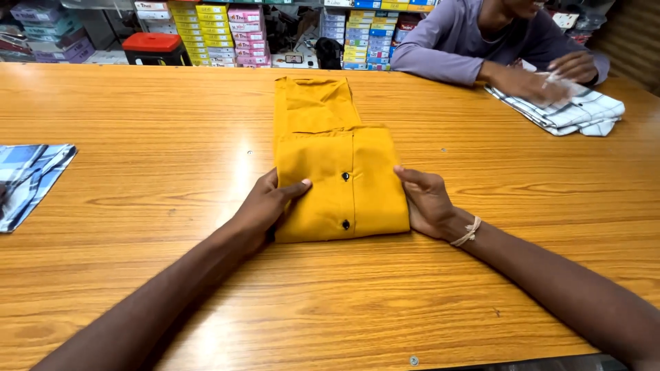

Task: The recorder is folding a yellow shirt on a wooden table in a clothing store environment.

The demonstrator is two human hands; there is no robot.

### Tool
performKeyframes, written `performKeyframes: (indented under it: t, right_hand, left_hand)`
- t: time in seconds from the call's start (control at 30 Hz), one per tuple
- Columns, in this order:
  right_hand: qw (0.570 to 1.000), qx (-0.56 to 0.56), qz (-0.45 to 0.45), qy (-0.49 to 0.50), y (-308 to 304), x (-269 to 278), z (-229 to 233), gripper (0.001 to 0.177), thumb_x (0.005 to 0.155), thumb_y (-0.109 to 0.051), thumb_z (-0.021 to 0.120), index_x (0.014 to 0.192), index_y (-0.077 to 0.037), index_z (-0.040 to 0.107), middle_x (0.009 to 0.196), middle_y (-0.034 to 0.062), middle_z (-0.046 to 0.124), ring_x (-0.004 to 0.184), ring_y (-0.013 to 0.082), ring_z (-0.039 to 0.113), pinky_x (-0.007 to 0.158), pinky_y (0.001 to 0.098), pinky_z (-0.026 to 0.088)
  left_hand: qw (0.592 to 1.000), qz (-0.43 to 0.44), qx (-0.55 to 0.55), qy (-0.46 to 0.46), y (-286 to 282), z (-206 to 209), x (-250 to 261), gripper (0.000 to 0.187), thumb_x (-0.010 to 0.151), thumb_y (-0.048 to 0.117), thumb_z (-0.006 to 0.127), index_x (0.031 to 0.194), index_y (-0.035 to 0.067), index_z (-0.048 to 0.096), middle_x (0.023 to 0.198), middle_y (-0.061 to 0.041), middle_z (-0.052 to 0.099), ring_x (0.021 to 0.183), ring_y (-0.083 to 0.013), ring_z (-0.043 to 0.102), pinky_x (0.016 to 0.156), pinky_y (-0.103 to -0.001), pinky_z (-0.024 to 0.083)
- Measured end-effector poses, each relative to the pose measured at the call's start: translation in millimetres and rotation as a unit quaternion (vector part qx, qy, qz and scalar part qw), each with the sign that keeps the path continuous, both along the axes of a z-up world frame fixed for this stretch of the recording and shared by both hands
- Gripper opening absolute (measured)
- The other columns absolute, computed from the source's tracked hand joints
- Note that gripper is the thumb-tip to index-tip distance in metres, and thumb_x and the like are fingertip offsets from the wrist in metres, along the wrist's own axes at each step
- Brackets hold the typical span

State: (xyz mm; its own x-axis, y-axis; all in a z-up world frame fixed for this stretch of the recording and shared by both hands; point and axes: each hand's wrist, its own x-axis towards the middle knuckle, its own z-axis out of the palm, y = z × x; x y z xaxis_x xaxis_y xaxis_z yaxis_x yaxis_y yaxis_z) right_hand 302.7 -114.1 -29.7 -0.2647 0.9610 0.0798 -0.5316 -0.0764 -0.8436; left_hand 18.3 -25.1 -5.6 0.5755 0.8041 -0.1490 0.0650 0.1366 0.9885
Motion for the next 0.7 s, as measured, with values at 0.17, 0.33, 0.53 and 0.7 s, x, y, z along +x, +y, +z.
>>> performKeyframes:
  t: [0.17, 0.33, 0.53, 0.7]
  right_hand:
    - [0.993, 0.001, -0.045, -0.105, -5.7, -22.5, 22.1, 0.094, 0.085, -0.022, 0.07, 0.161, -0.02, 0.014, 0.162, 0.0106, 0.034, 0.144, 0.0249, 0.042, 0.116, 0.0435, 0.038]
    - [0.937, 0.053, -0.152, -0.311, -9.9, -43.2, 16.1, 0.107, 0.08, -0.008, 0.075, 0.164, -0.023, 0.01, 0.171, 0.0062, 0.019, 0.151, 0.0214, 0.035, 0.119, 0.0375, 0.037]
    - [0.886, 0.143, -0.233, -0.375, -9.3, -44.5, 20.6, 0.102, 0.084, -0.004, 0.072, 0.167, -0.018, 0.015, 0.175, 0.0096, 0.018, 0.155, 0.0212, 0.031, 0.121, 0.0335, 0.034]
    - [0.925, 0.017, -0.235, -0.298, 6.9, -23.0, 2.7, 0.099, 0.083, -0.001, 0.071, 0.164, -0.019, 0.017, 0.168, 0.0106, 0.022, 0.156, 0.0201, 0.02, 0.118, 0.0356, 0.038]
  left_hand:
    - [0.992, 0.025, -0.053, -0.108, 14.6, -21.5, 4.6, 0.035, 0.101, 0.016, 0.051, 0.134, 0.004, 0.055, 0.123, -0.013, 0.072, 0.104, -0.02, 0.072, 0.089, -0.035, 0.06]
    - [0.992, 0.016, -0.012, -0.121, 13.0, -23.3, 2.2, 0.038, 0.103, 0.017, 0.05, 0.138, 0.003, 0.054, 0.127, -0.01, 0.072, 0.11, -0.0182, 0.07, 0.095, -0.034, 0.057]
    - [0.985, -0.011, 0.118, -0.127, 9.8, 3.6, -3.0, 0.067, 0.099, 0.016, 0.063, 0.154, 0.014, 0.024, 0.136, -0.005, 0.061, 0.12, -0.0145, 0.062, 0.097, -0.032, 0.056]
    - [0.995, 0.086, -0.002, 0.046, 21.4, 2.7, -11.3, 0.085, 0.091, 0.017, 0.07, 0.153, 0.018, 0.012, 0.118, -0.021, 0.072, 0.092, -0.0218, 0.07, 0.073, -0.035, 0.056]
